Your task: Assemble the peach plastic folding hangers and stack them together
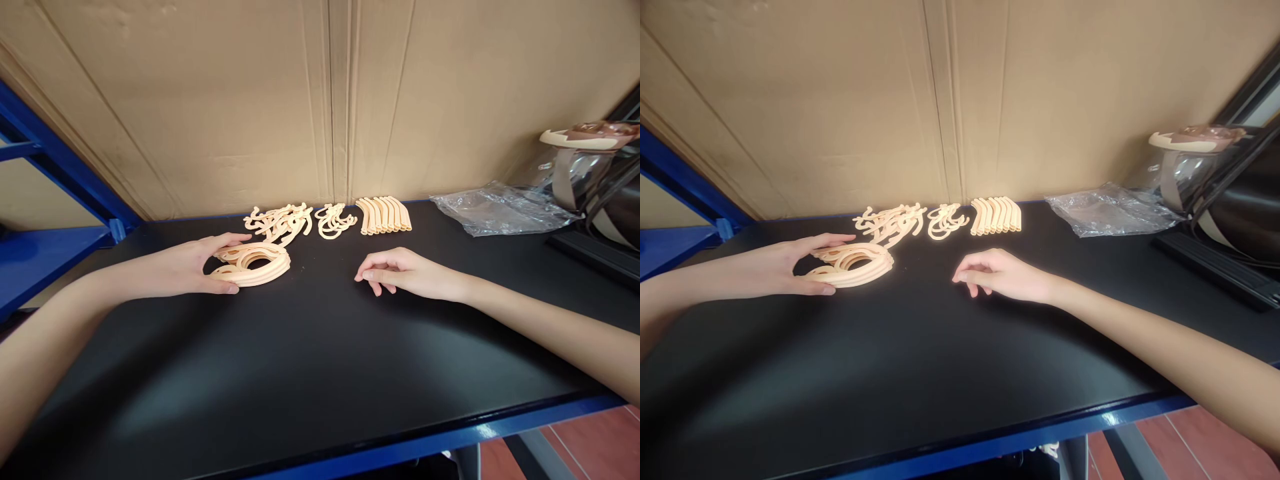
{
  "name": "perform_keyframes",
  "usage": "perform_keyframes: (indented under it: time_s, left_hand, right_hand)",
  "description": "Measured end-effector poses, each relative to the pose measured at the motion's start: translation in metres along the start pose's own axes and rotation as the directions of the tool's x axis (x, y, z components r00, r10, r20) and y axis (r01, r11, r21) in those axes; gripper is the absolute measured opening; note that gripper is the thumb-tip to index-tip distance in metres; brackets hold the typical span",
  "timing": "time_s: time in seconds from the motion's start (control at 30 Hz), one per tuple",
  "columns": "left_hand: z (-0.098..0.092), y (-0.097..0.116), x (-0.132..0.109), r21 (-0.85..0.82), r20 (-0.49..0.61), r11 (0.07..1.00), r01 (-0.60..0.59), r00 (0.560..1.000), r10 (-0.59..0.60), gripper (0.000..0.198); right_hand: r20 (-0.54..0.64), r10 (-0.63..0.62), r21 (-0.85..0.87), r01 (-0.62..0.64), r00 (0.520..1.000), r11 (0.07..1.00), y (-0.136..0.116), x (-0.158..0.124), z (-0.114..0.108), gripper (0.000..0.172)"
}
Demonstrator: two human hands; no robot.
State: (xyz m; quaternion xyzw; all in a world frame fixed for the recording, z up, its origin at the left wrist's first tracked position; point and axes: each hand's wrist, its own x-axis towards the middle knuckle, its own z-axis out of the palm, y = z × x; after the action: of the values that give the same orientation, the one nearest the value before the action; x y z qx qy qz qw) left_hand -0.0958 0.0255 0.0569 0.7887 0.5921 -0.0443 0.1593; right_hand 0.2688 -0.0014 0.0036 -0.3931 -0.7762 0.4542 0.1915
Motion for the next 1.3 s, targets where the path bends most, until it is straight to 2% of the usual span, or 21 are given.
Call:
perform_keyframes:
  time_s: [0.6, 0.83, 1.13, 1.3]
  left_hand:
    - [-0.0008, 0.0021, -0.0013, -0.044, -0.059, 0.999, -0.010, 0.998, 0.008, 0.090]
    - [-0.0024, 0.0030, -0.0040, -0.040, 0.000, 0.999, 0.006, 1.000, -0.006, 0.090]
    - [-0.0036, -0.0013, -0.0033, -0.046, 0.015, 0.999, -0.023, 1.000, 0.023, 0.090]
    - [-0.0034, -0.0008, -0.0050, -0.058, -0.037, 0.998, -0.004, 0.999, 0.002, 0.095]
  right_hand:
    - [0.014, -0.008, 0.001, 0.008, 1.000, 1.000, -0.0012, -0.0001, -0.0010, 0.034]
    - [0.018, -0.006, -0.002, 0.006, 1.000, 1.000, 0.0003, 0.0004, -0.0012, 0.035]
    - [0.017, -0.005, -0.005, 0.005, 1.000, 1.000, -0.0014, -0.0003, -0.0014, 0.034]
    - [0.020, -0.015, -0.002, 0.015, 1.000, 1.000, -0.0005, 0.0001, -0.0014, 0.035]
